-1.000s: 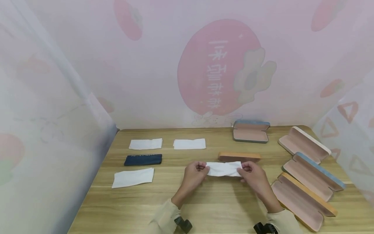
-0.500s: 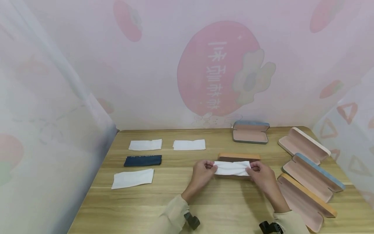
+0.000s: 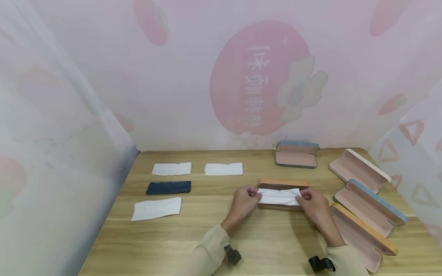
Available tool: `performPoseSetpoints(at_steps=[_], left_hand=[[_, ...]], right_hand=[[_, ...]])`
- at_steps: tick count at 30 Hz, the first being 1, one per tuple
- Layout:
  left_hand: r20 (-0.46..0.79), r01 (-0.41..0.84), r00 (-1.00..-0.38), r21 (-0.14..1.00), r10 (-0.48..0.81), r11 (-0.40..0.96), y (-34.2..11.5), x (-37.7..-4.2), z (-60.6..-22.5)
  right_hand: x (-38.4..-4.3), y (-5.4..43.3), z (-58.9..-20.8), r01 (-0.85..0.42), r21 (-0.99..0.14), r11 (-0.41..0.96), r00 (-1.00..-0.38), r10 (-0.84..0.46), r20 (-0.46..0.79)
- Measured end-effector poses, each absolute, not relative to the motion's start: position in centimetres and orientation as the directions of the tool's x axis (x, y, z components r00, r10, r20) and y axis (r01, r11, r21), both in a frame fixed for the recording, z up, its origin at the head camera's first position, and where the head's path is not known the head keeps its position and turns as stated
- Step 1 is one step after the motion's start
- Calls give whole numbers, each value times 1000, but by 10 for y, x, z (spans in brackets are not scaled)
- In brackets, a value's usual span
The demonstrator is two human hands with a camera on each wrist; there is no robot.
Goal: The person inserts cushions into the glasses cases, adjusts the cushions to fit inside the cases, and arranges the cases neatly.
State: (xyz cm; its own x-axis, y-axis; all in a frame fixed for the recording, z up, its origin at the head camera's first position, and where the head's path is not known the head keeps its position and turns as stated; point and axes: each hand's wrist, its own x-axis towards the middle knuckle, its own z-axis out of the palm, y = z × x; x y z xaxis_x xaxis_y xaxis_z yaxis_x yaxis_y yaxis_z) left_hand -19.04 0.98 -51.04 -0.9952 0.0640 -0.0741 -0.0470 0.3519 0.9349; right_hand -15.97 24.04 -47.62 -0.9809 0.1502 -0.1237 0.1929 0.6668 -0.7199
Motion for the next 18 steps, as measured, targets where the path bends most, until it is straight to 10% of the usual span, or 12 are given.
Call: performPoseSetpoints(at_steps=[18], left_hand=[[20,40,-999,882,47,469,20,-194,-525]], right_hand=[[-164,246,-485,194,-684,703,-980,165,-108]])
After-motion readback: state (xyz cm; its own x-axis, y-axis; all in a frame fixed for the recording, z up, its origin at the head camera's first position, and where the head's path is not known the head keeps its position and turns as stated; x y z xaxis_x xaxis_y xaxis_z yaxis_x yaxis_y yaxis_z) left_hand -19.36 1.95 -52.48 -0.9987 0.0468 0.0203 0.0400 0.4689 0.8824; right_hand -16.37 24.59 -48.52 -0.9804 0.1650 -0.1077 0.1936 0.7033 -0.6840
